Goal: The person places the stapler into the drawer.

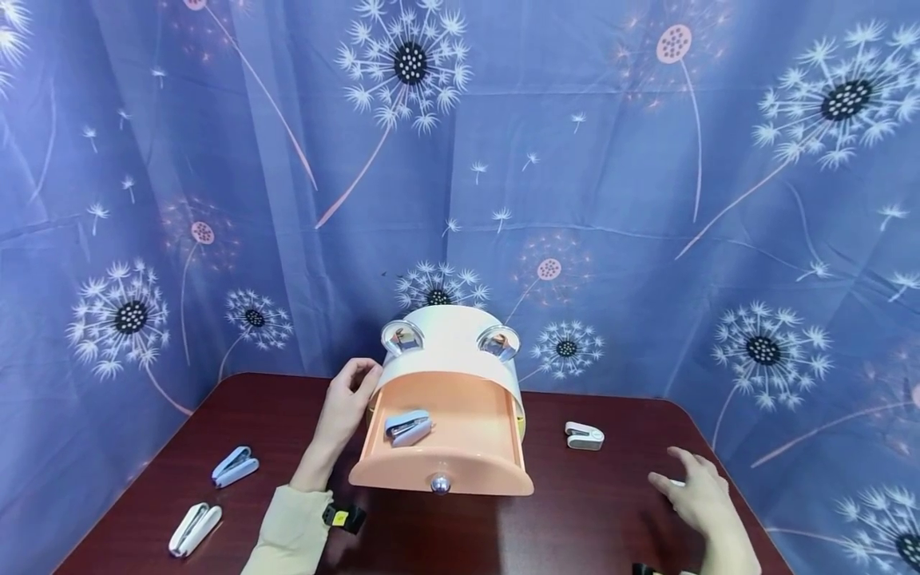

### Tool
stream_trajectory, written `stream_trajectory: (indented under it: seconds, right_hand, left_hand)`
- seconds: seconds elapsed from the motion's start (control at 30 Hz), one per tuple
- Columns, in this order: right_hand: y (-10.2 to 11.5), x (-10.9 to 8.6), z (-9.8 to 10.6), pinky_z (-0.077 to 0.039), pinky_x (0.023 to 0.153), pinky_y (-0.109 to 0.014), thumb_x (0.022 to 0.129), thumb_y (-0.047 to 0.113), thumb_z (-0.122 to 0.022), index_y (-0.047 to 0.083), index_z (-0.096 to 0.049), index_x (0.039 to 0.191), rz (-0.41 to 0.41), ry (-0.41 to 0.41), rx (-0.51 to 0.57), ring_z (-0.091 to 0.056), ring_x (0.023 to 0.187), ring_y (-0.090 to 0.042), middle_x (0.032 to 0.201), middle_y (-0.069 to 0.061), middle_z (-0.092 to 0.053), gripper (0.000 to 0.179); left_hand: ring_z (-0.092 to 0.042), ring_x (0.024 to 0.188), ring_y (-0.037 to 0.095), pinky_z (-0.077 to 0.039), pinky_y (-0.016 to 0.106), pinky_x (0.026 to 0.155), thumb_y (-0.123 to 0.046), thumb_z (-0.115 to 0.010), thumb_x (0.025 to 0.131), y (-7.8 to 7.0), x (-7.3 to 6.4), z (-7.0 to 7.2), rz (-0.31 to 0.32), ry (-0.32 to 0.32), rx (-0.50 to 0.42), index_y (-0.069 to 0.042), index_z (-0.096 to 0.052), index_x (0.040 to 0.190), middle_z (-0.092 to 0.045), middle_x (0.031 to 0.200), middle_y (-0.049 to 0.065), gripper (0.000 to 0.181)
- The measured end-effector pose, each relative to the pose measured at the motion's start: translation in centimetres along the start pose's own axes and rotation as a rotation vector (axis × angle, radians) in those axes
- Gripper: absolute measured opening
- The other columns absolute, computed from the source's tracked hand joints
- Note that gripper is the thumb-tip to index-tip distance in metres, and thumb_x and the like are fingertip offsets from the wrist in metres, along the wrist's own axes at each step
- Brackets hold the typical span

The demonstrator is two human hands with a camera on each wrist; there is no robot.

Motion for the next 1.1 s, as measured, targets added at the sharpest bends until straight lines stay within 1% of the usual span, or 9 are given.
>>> stream_trajectory:
  seconds: [0.13, 0.27, 0.37, 0.5, 0.63, 0.73, 0.87, 0.93, 1.1]
  right_hand:
    - [-2.1, -0.1, -0.8, -0.02, 0.077, -0.06, 0.08, 0.039, -0.06, -0.008, -0.037, 0.12, -0.043, -0.037, 0.024, -0.024, 0.106, -0.054, 0.117, -0.04, -0.029, 0.066]
    - [-3.2, 0.0, -1.7, -0.02, 0.076, -0.059, 0.079, 0.033, -0.063, -0.008, -0.037, 0.119, -0.041, -0.087, 0.033, -0.026, 0.105, -0.052, 0.115, -0.04, -0.031, 0.063]
    - [-3.9, 0.1, -2.3, -0.019, 0.077, -0.059, 0.078, 0.032, -0.064, -0.009, -0.035, 0.119, -0.054, -0.096, 0.03, -0.027, 0.105, -0.052, 0.114, -0.04, -0.033, 0.065]
    - [-4.7, 0.1, -3.0, -0.019, 0.078, -0.059, 0.078, 0.034, -0.064, -0.01, -0.029, 0.122, -0.105, -0.054, 0.043, -0.026, 0.104, -0.053, 0.112, -0.043, -0.03, 0.071]
    - [-5.0, 0.1, -3.8, -0.023, 0.076, -0.057, 0.075, 0.036, -0.065, -0.009, -0.031, 0.122, -0.137, -0.008, 0.051, -0.029, 0.1, -0.054, 0.11, -0.043, -0.031, 0.073]
    - [-5.1, 0.1, -4.2, -0.027, 0.074, -0.056, 0.074, 0.033, -0.066, -0.008, -0.035, 0.12, -0.13, -0.004, 0.035, -0.034, 0.095, -0.055, 0.106, -0.043, -0.035, 0.069]
    - [-5.2, 0.0, -4.2, -0.027, 0.073, -0.053, 0.071, 0.024, -0.068, -0.007, -0.042, 0.114, -0.104, -0.047, 0.012, -0.038, 0.091, -0.052, 0.099, -0.041, -0.042, 0.059]
    - [-5.2, -0.1, -4.1, -0.026, 0.073, -0.052, 0.071, 0.024, -0.068, -0.007, -0.045, 0.112, -0.105, -0.056, 0.011, -0.038, 0.09, -0.051, 0.097, -0.04, -0.044, 0.057]
    - [-5.5, -0.1, -3.8, -0.024, 0.073, -0.051, 0.068, 0.034, -0.071, -0.008, -0.045, 0.112, -0.122, 0.007, 0.011, -0.038, 0.089, -0.05, 0.096, -0.038, -0.045, 0.067]
  left_hand:
    - [-0.051, 0.071, 0.017, -0.04, 0.024, 0.062, -0.015, -0.058, 0.085, -0.1, -0.1, 0.1, 0.005, 0.002, -0.002, -0.002, -0.059, 0.094, -0.056, 0.084, 0.009, 0.015]
    - [-0.05, 0.072, 0.017, -0.04, 0.024, 0.062, -0.014, -0.058, 0.085, -0.2, -0.1, 0.2, 0.003, 0.0, 0.0, -0.002, -0.059, 0.093, -0.056, 0.085, 0.01, 0.015]
    - [-0.05, 0.071, 0.017, -0.04, 0.024, 0.062, -0.014, -0.058, 0.085, -0.2, -0.1, 0.1, 0.001, -0.001, 0.004, -0.001, -0.059, 0.094, -0.056, 0.085, 0.01, 0.015]
    - [-0.05, 0.07, 0.017, -0.039, 0.024, 0.061, -0.014, -0.058, 0.085, 0.0, -0.1, 0.0, 0.002, 0.001, 0.004, -0.002, -0.059, 0.094, -0.056, 0.084, 0.01, 0.015]
    - [-0.049, 0.069, 0.018, -0.038, 0.023, 0.06, -0.013, -0.058, 0.085, 0.1, -0.1, -0.1, -0.004, 0.001, -0.002, -0.001, -0.058, 0.093, -0.056, 0.083, 0.011, 0.014]
    - [-0.049, 0.069, 0.019, -0.039, 0.023, 0.061, -0.012, -0.058, 0.085, 0.0, -0.1, -0.1, -0.01, 0.003, -0.005, -0.001, -0.058, 0.093, -0.056, 0.083, 0.011, 0.014]
    - [-0.05, 0.07, 0.017, -0.039, 0.023, 0.061, -0.012, -0.058, 0.085, 0.0, -0.1, -0.1, -0.011, 0.003, -0.01, -0.001, -0.058, 0.093, -0.056, 0.084, 0.011, 0.014]
    - [-0.05, 0.07, 0.017, -0.039, 0.023, 0.061, -0.013, -0.058, 0.085, 0.1, -0.1, -0.1, -0.01, 0.001, -0.009, -0.001, -0.058, 0.093, -0.057, 0.083, 0.01, 0.014]
    - [-0.05, 0.07, 0.018, -0.039, 0.023, 0.062, -0.013, -0.058, 0.085, 0.1, -0.1, -0.1, -0.007, 0.001, -0.013, -0.001, -0.058, 0.093, -0.057, 0.084, 0.01, 0.015]
Point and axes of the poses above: each hand's wrist, its own x-axis towards the middle knuckle, its own z-axis out of the back of the hand, y = z × x, the point moved 4 cm from there along x, towards the middle knuckle
